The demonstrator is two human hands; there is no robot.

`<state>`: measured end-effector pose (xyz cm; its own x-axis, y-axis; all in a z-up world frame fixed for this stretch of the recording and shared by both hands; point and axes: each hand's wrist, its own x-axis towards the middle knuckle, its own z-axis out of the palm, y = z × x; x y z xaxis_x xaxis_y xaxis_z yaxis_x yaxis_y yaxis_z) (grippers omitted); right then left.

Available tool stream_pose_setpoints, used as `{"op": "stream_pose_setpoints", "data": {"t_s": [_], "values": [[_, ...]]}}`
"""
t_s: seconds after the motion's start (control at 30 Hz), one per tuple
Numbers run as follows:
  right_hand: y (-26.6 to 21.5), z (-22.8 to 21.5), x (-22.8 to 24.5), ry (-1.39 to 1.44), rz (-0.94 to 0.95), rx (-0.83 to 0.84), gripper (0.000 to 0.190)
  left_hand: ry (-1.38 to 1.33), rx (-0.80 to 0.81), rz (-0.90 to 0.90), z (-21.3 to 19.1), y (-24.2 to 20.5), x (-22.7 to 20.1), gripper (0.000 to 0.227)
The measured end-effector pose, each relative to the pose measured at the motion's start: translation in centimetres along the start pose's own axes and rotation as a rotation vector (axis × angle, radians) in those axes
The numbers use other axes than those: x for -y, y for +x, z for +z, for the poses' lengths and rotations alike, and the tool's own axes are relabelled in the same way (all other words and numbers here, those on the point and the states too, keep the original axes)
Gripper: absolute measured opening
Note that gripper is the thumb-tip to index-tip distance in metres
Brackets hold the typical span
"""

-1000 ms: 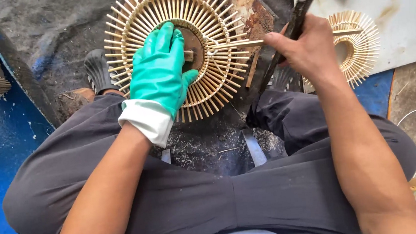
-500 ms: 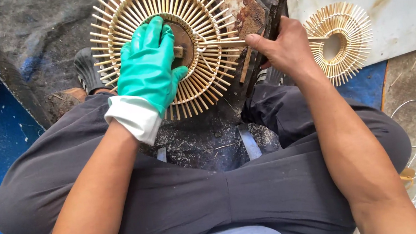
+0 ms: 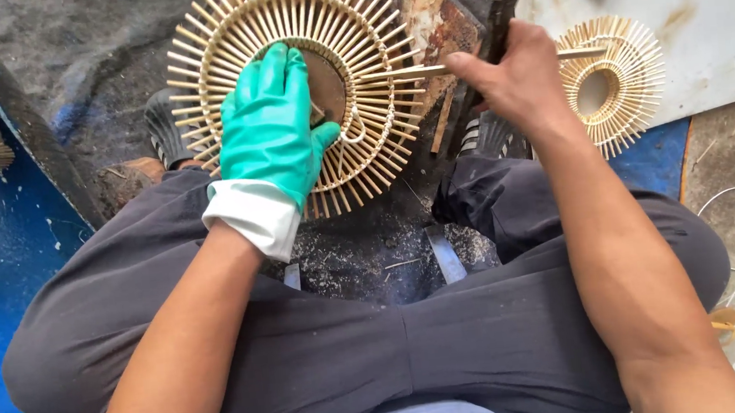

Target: The recorder is assembling and shaping a wooden or bamboo lampshade component using hand tools and a jig.

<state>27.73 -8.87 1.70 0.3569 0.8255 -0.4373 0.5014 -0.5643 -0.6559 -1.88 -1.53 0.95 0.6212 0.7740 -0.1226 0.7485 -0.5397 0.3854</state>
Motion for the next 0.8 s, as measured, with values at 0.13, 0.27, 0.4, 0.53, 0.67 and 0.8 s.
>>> {"op": "stream_pose_setpoints", "data": {"t_s": [0.13,0.27,0.4,0.53,0.67,0.8], "values": [[-0.2,1.1,1.1,-0.026,0.063,0.025,0.034,0.003,-0.002,-0.021,0.3,0.0,0.1,0.087],[-0.2,1.0,1.2,-0.042,0.012,0.024,0.032,0.013,0.017,-0.020,0.0,0.3,-0.2,0.086],[-0.6,0.8,1.2,0.001,-0.001,0.022,0.030,0.024,0.054,-0.016,-0.5,0.5,-0.2,0.088],[-0.7,-0.9,2.1,-0.019,-0.040,0.004,0.029,0.055,0.023,0.092,-0.5,0.5,0.6,0.085],[-0.3,-0.9,1.7,-0.011,0.023,-0.035,0.028,0.117,0.045,-0.005,-2.4,0.6,-0.7,0.081],[0.5,0.3,0.8,-0.036,0.074,-0.003,0.034,-0.006,0.084,-0.129,-1.3,1.3,-0.3,0.088]]}}
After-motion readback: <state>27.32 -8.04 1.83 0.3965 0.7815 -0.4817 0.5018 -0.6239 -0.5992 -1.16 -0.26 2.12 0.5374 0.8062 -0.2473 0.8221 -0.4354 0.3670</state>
